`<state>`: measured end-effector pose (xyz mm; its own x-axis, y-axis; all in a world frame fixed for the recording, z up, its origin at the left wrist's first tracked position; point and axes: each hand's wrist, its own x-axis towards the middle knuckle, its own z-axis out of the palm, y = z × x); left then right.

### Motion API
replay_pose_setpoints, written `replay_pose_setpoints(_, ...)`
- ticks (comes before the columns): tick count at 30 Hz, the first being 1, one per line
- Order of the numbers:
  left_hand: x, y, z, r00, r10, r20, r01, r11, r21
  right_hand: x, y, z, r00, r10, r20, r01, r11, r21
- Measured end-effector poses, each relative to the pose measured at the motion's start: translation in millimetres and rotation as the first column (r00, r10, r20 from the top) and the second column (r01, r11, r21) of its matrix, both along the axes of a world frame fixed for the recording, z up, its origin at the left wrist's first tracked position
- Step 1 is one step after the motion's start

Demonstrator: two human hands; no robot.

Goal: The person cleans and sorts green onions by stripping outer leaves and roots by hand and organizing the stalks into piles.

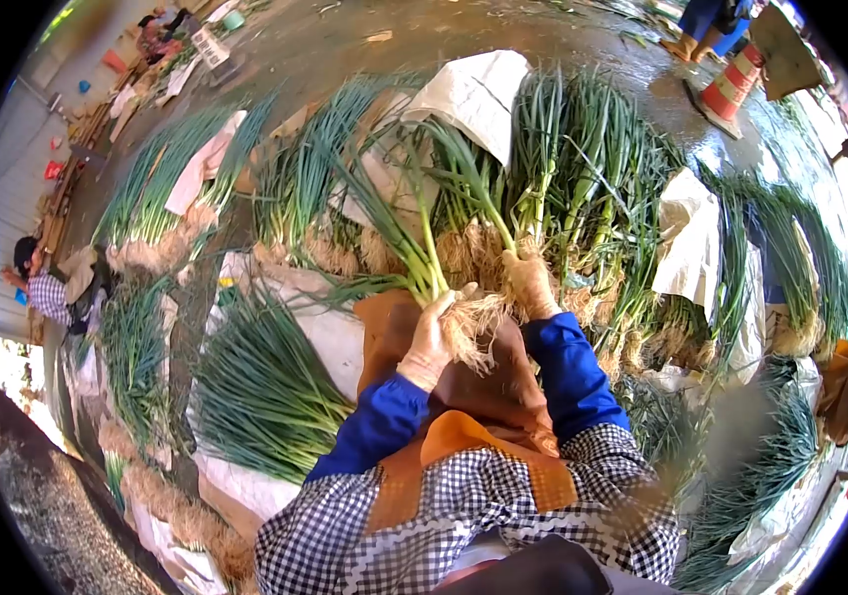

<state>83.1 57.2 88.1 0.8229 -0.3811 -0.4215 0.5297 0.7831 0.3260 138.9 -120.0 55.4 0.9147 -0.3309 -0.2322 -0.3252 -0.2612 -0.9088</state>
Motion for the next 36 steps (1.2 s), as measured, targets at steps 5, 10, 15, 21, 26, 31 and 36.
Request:
replay_pose_setpoints(5,-0.2,-9.4,-41.3,0.997,-0.073,0.007,0.073,0.986,-0.151,-5.1,25.3,59.3,0.946,0.314,-0.08,-0.293,0.722,-0.626)
replay_pose_setpoints(10,14.7,4.5,-41.7,0.975,-0.201,0.099,0.222,0.803,-0.552,58.4,-53.7,36.7,0.972,0.002,-0.237,-0.159,0.747,-0.646)
replay_pose_setpoints(15,23.2,9.8,-16.8,0.959,-0.095,0.267,0.213,0.864,-0.456,52.9,-84.1,25.4,0.993,0.022,0.117,0.014,0.954,-0.3)
replay_pose_setpoints(21,-16.5,-46.8,8.3,0.94,-0.278,0.196,0.327,0.897,-0.298,-61.3,-72.1,48.2,0.964,0.077,0.256,-0.132,0.97,0.203)
replay_pose_setpoints(26,-40.4,-87.7,-22.3,0.92,-0.391,-0.009,0.391,0.92,0.006,-63.9,-54.6,25.0,0.999,0.012,0.05,0.01,0.903,-0.43)
replay_pose_setpoints(31,-38.8,-99.4,-65.9,0.978,-0.208,-0.031,0.21,0.959,0.192,-81.9,-42.8,4.5,0.982,0.174,0.07,-0.021,0.472,-0.881)
replay_pose_setpoints(36,-15.4,-74.7,-90.1,0.892,-0.335,0.305,0.187,0.886,0.425,-188.1,-66.1,50.4,0.949,0.016,0.315,0.005,0.998,-0.065)
